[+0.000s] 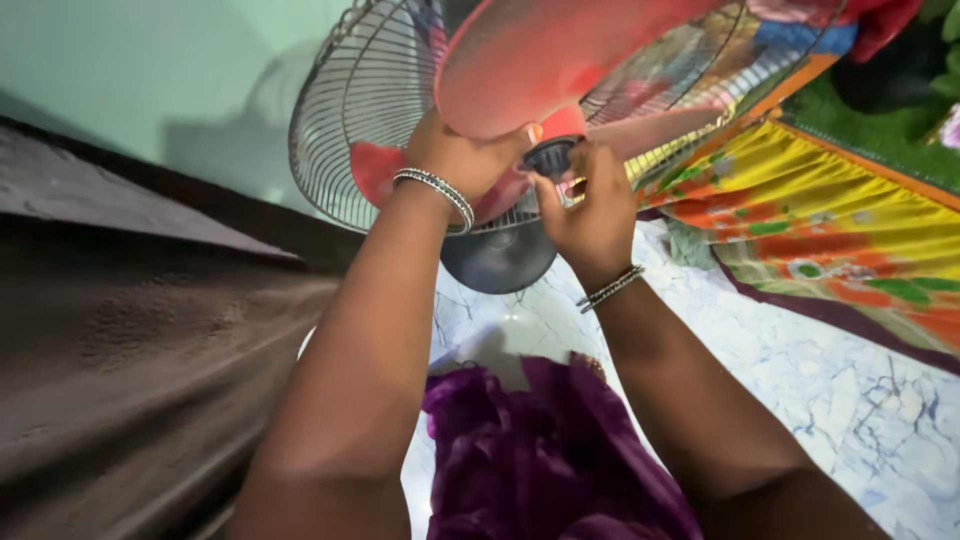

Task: The person disassembles a standing electric fan by removing the front grille, fan blades, and rear grille using a screwdriver. The person then reassembles the fan by placing the components back in order and securing them.

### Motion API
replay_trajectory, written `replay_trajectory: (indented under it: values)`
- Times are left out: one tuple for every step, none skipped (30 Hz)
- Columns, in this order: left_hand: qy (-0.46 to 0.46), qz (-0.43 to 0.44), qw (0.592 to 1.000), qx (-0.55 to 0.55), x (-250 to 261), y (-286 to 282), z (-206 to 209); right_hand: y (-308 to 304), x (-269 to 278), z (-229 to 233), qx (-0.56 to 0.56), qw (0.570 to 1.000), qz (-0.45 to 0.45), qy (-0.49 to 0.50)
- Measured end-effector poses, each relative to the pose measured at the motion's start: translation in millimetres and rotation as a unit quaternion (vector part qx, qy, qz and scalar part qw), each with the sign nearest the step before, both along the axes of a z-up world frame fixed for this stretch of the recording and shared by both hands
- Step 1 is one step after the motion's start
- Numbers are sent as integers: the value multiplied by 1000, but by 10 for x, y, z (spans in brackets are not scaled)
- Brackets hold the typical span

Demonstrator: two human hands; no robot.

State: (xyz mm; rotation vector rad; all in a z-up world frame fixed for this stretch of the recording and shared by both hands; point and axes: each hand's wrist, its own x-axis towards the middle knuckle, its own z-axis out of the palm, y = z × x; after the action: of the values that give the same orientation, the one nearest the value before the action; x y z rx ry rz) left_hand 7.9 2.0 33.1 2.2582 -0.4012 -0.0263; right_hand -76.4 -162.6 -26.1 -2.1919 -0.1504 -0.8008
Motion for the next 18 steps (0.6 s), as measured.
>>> replay_trajectory:
  values:
    - [1,10,1000,-10,7,-3,28,14,0,17,-1,1000,-2,-2]
    - [0,19,1000,-18,39,0,48,30,20,10,34,999,-5,18]
    - [-11,15,1000,2,79,0,67,51,39,-6,69,997,-8,37]
    - [-20,11,999,24,115,1,96,85,61,-16,105,993,-10,58]
    - [-30,6,998,46,150,-1,124,113,106,-24,189,977,5,96]
    - [-23,4,997,74,174,-11,141,131,144,-35,271,953,19,135]
    - [-15,2,995,102,207,-25,153,144,181,-50,351,919,33,174]
    - [-7,-4,992,129,226,-28,144,149,212,-75,399,886,27,236]
    - [13,6,992,122,228,-16,132,137,240,-93,444,845,20,297]
    - [32,14,993,113,224,-16,138,121,241,-99,485,800,13,353]
    - [50,22,993,105,204,-22,152,120,189,-108,496,795,3,350]
    - [15,22,994,107,191,-33,189,119,163,-103,506,792,-4,343]
    - [-19,22,994,108,150,-46,223,109,129,-95,516,788,-12,335]
    - [-53,22,992,109,120,-52,263,125,81,-100,472,849,19,237]
    - [-22,28,994,104,107,-54,303,170,47,-119,420,896,49,135]
    - [12,34,995,97,78,-55,313,189,22,-152,360,929,78,34]
    - [46,40,994,91,77,-57,323,184,29,-181,328,942,71,26]
    - [48,36,994,96,64,-62,321,191,8,-217,297,953,62,22]
